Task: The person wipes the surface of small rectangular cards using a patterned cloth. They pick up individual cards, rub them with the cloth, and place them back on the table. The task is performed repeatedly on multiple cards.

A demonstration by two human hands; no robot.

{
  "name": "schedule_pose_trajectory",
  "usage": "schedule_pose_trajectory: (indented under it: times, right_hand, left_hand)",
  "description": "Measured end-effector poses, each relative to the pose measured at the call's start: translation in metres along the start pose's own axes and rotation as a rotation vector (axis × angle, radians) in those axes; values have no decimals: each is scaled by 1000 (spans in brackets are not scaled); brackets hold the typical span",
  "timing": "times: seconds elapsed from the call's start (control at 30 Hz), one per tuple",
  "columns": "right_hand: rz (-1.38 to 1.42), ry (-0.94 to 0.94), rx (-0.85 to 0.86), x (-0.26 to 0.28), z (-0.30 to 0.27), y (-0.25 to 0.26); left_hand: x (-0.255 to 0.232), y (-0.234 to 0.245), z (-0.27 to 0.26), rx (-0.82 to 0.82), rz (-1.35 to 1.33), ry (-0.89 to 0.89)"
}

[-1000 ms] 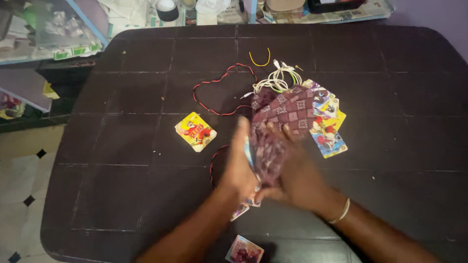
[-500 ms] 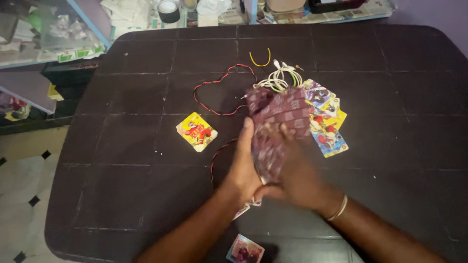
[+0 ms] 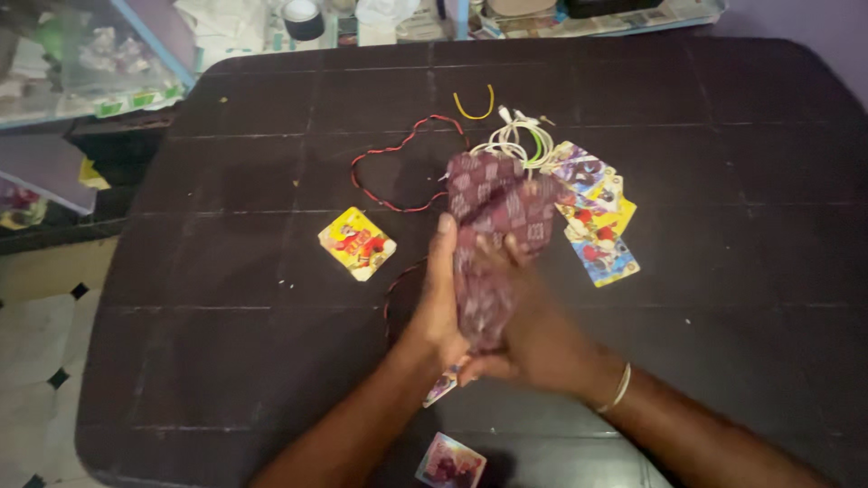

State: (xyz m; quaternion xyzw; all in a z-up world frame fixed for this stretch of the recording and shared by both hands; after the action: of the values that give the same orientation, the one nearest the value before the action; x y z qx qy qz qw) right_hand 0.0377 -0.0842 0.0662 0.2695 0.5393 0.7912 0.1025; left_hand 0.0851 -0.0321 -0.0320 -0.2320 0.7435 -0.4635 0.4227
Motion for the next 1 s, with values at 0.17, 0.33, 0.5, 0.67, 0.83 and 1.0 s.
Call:
schedule_pose_trajectory:
  times: [0.17, 0.33, 0.5, 0.67, 0.83, 1.0]
  right_hand:
    - [75, -276, -64, -43, -10, -1]
    - [813, -352, -399, -57, -21, 10]
    - [1545, -635, -433, -80, -35, -28]
    - [1309, -781, -365, -97, -42, -29]
    - [1065, -661, -623, -107, -53, 24]
    - [177, -372, -237, -45, -23, 27]
  left_hand:
    - [-31, -24, 5, 250, 135, -233]
    - [-32, -23, 10, 203, 250, -218]
    - [-46, -28, -1, 135, 543, -320]
    - [-60, -20, -10, 81, 707, -414]
    - [-70, -15, 5, 191, 410, -487]
    - [-28, -22, 4, 167, 390, -213]
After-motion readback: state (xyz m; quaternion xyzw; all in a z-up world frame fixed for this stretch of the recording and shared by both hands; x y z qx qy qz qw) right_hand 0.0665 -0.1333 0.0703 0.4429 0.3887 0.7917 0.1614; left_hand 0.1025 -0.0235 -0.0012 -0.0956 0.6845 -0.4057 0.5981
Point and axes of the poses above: each hand's wrist, its own z-axis towards the middle knuckle, its own y-axis out of the back of the hand, x = y × z, the point moved 10 cm from there along z, towards the middle knuckle, and after that the axes turned 15 degrees about x, right-handed, at the moved point
